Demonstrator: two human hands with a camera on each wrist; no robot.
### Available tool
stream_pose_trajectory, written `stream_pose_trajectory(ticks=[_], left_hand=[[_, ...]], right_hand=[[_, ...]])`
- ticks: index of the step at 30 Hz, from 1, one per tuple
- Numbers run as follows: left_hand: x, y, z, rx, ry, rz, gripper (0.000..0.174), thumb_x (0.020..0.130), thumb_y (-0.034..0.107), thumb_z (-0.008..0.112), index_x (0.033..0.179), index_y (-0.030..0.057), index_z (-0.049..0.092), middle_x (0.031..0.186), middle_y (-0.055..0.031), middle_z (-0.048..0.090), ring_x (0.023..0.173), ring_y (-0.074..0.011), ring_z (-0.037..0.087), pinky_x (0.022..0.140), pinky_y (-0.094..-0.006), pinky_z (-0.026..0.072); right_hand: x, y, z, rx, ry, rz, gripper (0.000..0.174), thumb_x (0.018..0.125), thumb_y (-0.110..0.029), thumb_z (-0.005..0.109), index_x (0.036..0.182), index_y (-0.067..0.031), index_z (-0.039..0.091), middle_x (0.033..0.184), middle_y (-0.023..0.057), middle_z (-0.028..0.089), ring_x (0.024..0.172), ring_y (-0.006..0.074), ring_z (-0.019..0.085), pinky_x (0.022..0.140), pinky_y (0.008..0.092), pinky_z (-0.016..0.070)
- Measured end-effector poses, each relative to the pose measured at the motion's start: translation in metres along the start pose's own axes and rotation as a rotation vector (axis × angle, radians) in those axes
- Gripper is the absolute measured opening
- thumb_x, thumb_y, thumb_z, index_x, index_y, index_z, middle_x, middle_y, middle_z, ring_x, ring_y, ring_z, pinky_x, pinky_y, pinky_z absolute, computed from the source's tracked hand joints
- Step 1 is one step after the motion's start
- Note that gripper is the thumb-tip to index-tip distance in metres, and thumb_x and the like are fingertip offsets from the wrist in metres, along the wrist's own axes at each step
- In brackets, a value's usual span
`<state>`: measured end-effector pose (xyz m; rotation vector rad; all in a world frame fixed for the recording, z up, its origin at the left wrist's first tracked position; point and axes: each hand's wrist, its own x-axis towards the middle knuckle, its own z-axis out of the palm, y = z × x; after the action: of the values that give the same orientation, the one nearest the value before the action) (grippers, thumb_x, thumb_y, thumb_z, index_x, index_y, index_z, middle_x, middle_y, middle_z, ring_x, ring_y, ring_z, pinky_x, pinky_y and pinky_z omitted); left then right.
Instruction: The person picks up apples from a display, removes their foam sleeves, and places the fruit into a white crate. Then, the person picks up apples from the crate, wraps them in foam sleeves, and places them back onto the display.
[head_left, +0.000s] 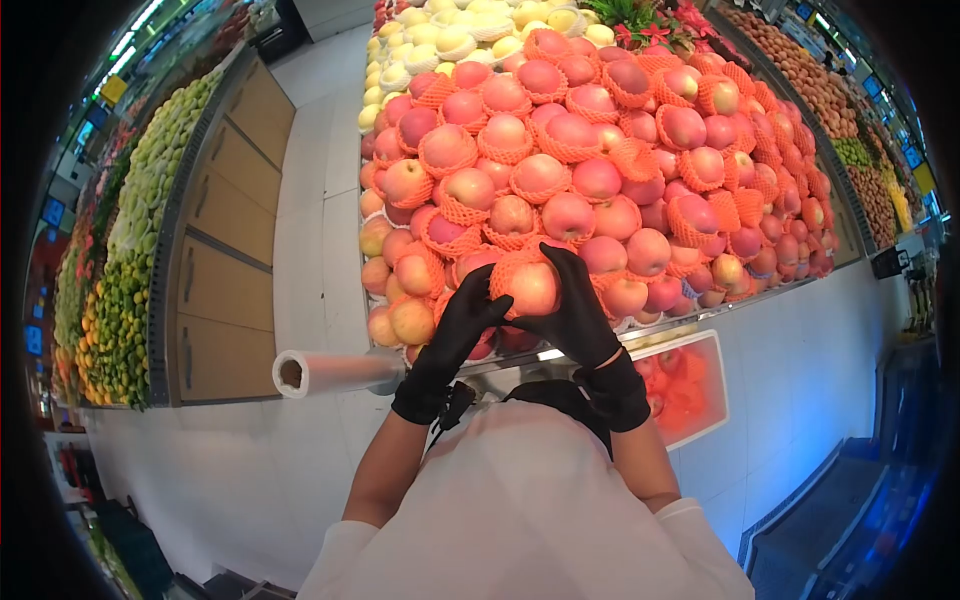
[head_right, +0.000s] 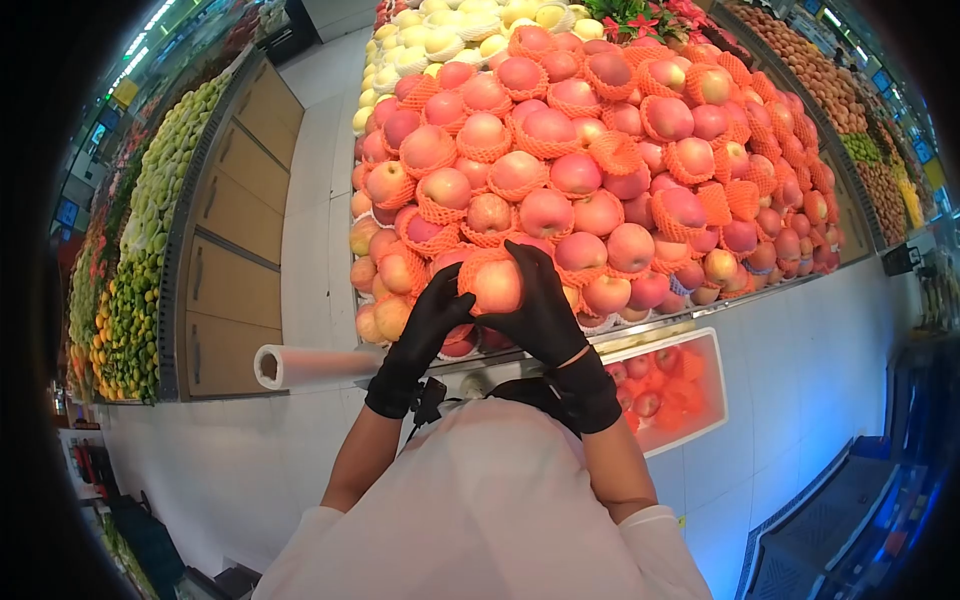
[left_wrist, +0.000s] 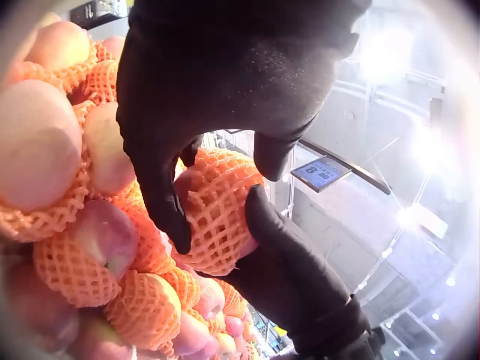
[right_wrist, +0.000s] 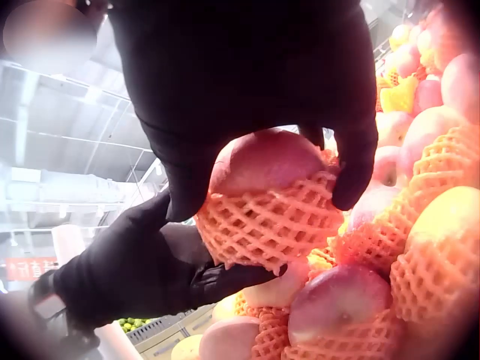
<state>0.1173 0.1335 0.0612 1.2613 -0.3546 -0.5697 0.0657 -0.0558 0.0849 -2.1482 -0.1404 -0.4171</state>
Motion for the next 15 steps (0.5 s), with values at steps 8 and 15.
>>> stream_pose_trajectory(ticks=[8, 15], left_hand=[[-0.007, 0.0, -0.009, -0.107, 0.092, -0.028, 0.051, 0.095, 0.019, 0.06, 0.139, 0.0003, 0.04, 0.126, -0.013, 0.056, 0.114, -0.0195, 0.058, 0.094, -0.0339, 0.051], [-0.014, 0.001, -0.007, -0.011, 0.058, 0.034, 0.061, 0.091, 0.018, 0.064, 0.142, -0.001, 0.037, 0.136, -0.0134, 0.05, 0.126, -0.0216, 0.049, 0.105, -0.0358, 0.0414]], right_hand=[[0.0, 0.006, 0.002, 0.178, -0.002, 0.091, 0.089, 0.064, -0.02, 0.09, 0.138, -0.0026, 0.043, 0.132, 0.0179, 0.049, 0.123, 0.0313, 0.049, 0.102, 0.041, 0.0433], [-0.001, -0.009, 0.005, 0.223, -0.035, 0.075, 0.09, 0.063, -0.02, 0.091, 0.138, -0.0028, 0.043, 0.133, 0.0174, 0.048, 0.125, 0.0315, 0.048, 0.104, 0.0416, 0.0418]])
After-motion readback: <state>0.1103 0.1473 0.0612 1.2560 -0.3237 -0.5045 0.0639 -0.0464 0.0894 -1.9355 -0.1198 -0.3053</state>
